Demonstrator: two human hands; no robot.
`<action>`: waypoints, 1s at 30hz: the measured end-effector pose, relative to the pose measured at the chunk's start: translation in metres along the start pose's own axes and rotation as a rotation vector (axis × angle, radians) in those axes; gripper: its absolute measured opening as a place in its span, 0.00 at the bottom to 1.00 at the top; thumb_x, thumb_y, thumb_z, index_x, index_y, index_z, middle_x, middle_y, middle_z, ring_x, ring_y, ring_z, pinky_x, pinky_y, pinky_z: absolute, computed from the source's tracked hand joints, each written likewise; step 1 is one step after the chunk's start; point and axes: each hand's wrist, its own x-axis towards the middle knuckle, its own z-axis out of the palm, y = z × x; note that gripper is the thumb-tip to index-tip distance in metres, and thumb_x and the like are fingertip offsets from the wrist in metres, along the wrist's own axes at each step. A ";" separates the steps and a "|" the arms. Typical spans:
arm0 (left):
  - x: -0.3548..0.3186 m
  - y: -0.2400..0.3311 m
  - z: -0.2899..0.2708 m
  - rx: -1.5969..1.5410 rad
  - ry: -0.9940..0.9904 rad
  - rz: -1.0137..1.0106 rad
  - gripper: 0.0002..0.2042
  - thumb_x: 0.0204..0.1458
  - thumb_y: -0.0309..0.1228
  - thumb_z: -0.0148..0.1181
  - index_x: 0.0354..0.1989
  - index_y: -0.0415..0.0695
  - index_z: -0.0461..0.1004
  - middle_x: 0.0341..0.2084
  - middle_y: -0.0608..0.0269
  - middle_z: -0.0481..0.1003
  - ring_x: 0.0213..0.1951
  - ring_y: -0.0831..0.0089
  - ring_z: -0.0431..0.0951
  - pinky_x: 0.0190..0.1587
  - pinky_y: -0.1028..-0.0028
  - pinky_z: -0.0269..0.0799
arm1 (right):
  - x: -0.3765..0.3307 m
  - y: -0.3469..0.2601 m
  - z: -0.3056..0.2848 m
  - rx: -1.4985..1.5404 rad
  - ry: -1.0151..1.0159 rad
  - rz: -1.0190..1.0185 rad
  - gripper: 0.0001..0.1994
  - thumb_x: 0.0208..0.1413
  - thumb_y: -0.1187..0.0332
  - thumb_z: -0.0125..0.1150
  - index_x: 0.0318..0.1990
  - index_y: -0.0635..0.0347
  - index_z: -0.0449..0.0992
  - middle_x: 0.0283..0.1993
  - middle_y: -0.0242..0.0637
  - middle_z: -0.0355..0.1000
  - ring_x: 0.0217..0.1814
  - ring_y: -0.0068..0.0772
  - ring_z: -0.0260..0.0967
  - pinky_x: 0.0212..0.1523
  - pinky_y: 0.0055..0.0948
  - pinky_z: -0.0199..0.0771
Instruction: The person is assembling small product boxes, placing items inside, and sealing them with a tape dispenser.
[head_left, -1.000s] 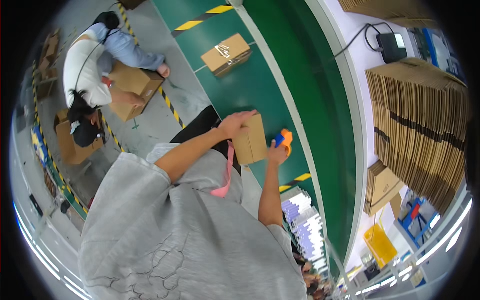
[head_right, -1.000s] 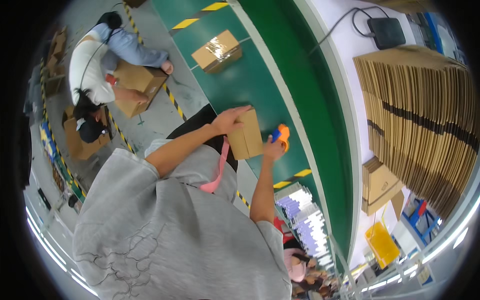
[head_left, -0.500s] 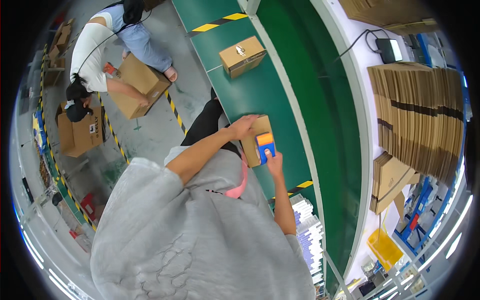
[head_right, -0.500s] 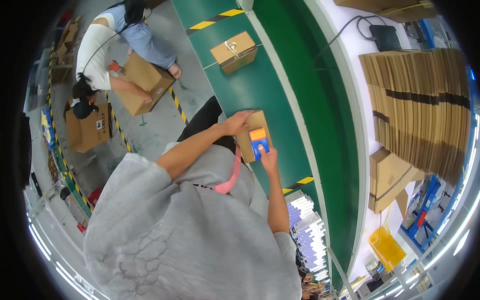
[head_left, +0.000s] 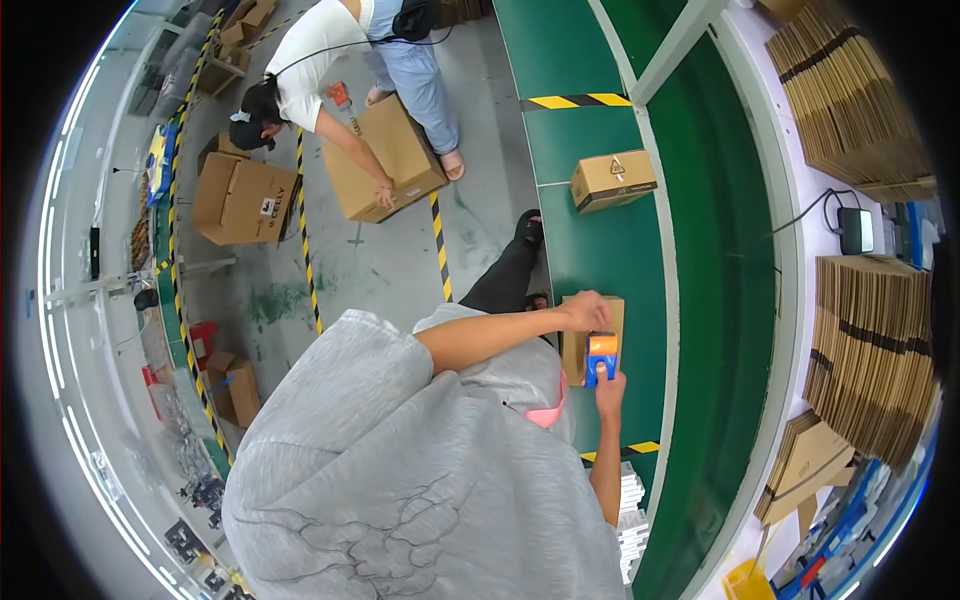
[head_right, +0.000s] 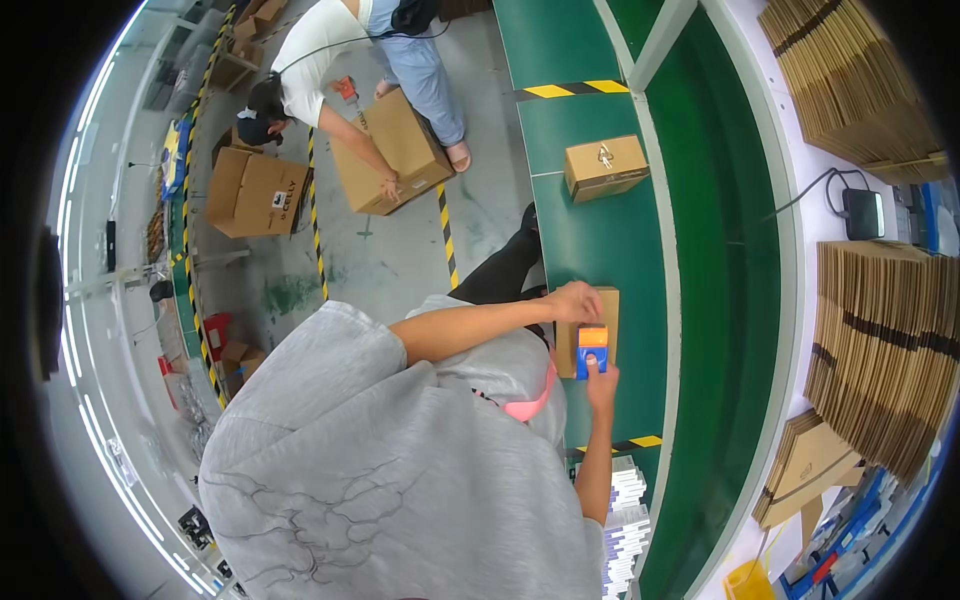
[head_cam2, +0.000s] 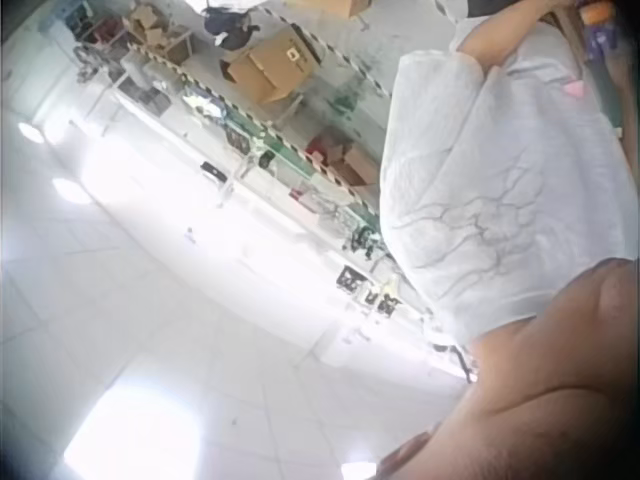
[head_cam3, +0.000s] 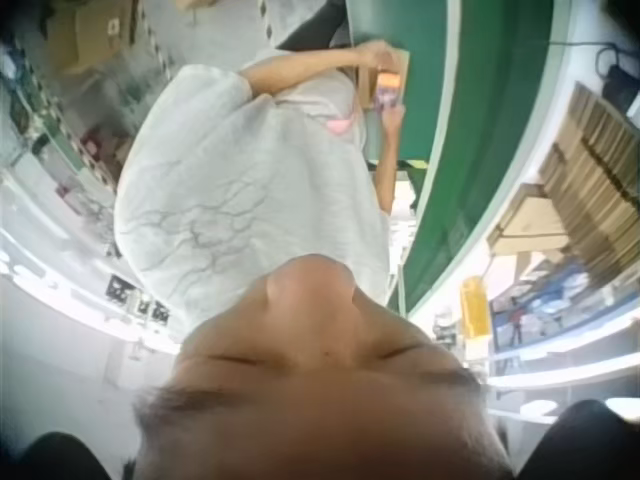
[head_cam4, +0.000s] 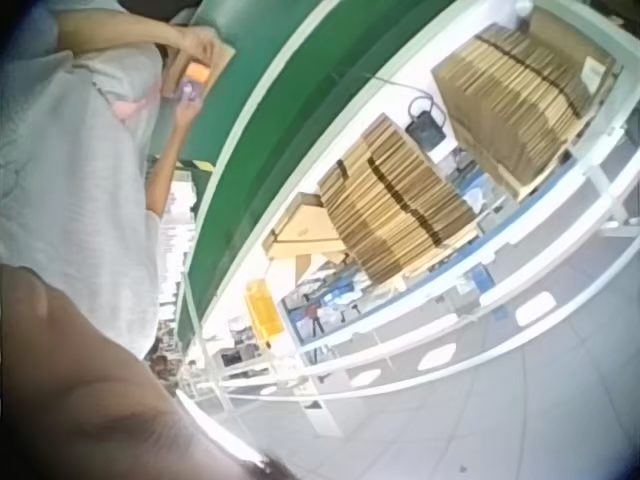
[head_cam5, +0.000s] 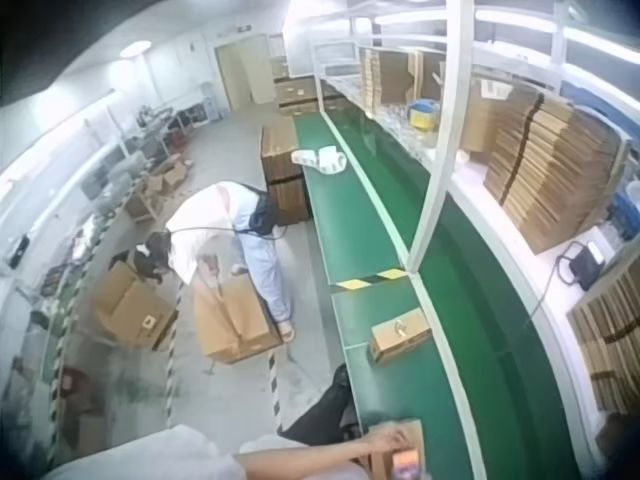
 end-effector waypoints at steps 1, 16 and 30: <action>0.003 -0.005 0.000 0.041 0.056 0.032 0.10 0.45 0.23 0.67 0.36 0.37 0.78 0.30 0.57 0.82 0.33 0.72 0.82 0.38 0.72 0.78 | 0.000 -0.010 0.003 -0.071 0.018 0.018 0.20 0.63 0.53 0.58 0.32 0.66 0.76 0.24 0.35 0.73 0.24 0.27 0.73 0.29 0.27 0.72; 0.047 -0.018 -0.046 -0.420 -0.002 -0.086 0.25 0.45 0.13 0.64 0.52 0.28 0.62 0.25 0.42 0.79 0.24 0.63 0.82 0.25 0.69 0.79 | -0.018 -0.039 -0.007 -0.023 0.033 0.175 0.21 0.61 0.52 0.60 0.28 0.65 0.75 0.18 0.34 0.70 0.18 0.27 0.72 0.21 0.27 0.70; 0.082 -0.053 -0.060 0.111 0.235 -0.078 0.35 0.40 0.19 0.66 0.61 0.33 0.60 0.29 0.45 0.81 0.28 0.60 0.83 0.33 0.65 0.79 | 0.026 -0.066 0.027 -0.201 0.119 0.207 0.26 0.58 0.49 0.61 0.23 0.67 0.76 0.16 0.38 0.71 0.16 0.31 0.72 0.19 0.30 0.70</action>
